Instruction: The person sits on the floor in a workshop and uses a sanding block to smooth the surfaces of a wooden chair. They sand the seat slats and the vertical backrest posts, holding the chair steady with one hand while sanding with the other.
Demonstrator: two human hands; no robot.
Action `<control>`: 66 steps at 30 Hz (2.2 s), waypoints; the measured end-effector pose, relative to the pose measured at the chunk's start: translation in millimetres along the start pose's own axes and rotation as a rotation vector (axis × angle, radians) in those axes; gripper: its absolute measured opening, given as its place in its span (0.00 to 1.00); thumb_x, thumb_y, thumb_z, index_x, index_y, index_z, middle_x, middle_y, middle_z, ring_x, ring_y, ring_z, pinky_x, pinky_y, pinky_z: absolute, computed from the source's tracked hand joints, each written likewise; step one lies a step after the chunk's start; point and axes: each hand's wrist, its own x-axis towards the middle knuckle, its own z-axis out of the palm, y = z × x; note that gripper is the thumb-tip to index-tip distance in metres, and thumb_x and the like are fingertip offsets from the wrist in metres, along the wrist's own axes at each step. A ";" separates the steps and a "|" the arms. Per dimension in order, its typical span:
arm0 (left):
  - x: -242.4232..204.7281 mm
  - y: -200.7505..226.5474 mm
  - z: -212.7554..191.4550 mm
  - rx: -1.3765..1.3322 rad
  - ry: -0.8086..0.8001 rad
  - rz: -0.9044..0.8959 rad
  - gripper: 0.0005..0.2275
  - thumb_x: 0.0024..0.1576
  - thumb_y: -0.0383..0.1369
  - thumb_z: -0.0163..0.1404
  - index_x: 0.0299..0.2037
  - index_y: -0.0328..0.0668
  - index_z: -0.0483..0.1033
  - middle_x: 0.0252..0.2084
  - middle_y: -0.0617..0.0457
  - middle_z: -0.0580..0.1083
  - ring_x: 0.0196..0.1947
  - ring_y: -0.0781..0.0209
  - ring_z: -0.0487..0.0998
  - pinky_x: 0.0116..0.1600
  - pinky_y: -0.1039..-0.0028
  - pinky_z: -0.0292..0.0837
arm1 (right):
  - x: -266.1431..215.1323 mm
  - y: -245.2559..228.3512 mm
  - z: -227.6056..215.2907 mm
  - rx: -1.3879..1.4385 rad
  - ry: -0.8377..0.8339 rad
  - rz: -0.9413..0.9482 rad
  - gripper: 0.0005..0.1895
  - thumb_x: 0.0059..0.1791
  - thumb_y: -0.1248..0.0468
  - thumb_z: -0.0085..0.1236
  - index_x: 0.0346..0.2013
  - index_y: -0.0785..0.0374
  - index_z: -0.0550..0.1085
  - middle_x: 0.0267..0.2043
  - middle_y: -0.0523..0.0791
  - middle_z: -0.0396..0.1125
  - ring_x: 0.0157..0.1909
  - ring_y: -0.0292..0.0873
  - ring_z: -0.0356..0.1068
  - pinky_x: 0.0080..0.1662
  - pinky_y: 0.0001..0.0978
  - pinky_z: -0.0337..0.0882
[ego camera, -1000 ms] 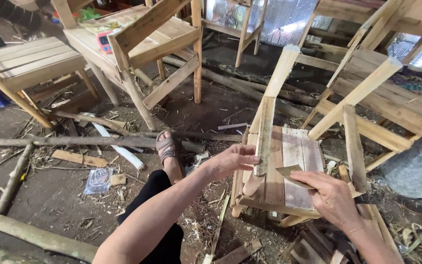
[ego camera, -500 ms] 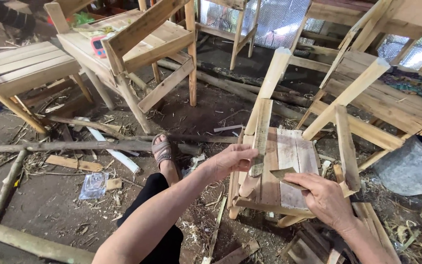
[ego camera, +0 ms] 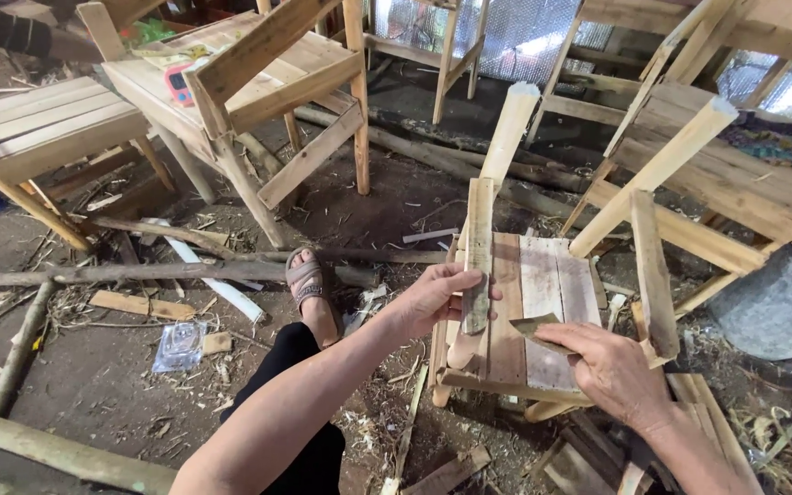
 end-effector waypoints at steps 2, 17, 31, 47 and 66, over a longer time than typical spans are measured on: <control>2.6 7.0 6.3 -0.002 0.094 -0.059 0.06 0.56 0.34 0.49 0.40 0.42 0.71 0.35 0.46 0.78 0.31 0.53 0.80 0.35 0.68 0.74 | 0.9 4.8 5.2 0.018 0.073 -0.113 0.32 0.34 0.79 0.36 0.46 0.51 0.74 0.47 0.40 0.72 0.50 0.39 0.72 0.45 0.24 0.76; 102.3 28.6 -0.1 0.135 0.250 0.281 0.40 0.51 0.30 0.51 0.69 0.48 0.33 0.22 0.47 0.70 0.19 0.64 0.68 0.29 0.74 0.68 | -5.1 3.8 3.9 0.039 0.012 -0.069 0.34 0.32 0.79 0.36 0.44 0.50 0.76 0.47 0.39 0.72 0.50 0.39 0.71 0.51 0.29 0.72; 104.8 23.0 -5.9 0.200 0.161 0.264 0.42 0.53 0.37 0.48 0.68 0.53 0.23 0.24 0.54 0.66 0.26 0.67 0.65 0.36 0.76 0.62 | -7.6 10.0 18.8 0.063 -0.050 -0.056 0.30 0.34 0.78 0.38 0.45 0.53 0.75 0.48 0.42 0.71 0.51 0.41 0.71 0.51 0.32 0.72; 107.7 23.7 0.8 0.406 0.388 0.214 0.45 0.48 0.39 0.52 0.67 0.47 0.27 0.71 0.55 0.32 0.70 0.58 0.41 0.69 0.65 0.41 | -12.9 -19.5 -10.7 0.130 -0.020 -0.058 0.31 0.32 0.81 0.38 0.43 0.57 0.76 0.46 0.42 0.72 0.50 0.40 0.71 0.52 0.28 0.71; 262.2 -10.3 130.7 0.543 0.275 0.246 0.37 0.45 0.46 0.51 0.66 0.51 0.51 0.58 0.53 0.63 0.55 0.59 0.67 0.53 0.73 0.66 | -74.9 -10.9 -60.6 0.115 -0.052 -0.104 0.25 0.33 0.75 0.42 0.41 0.55 0.75 0.38 0.40 0.70 0.43 0.42 0.70 0.41 0.33 0.70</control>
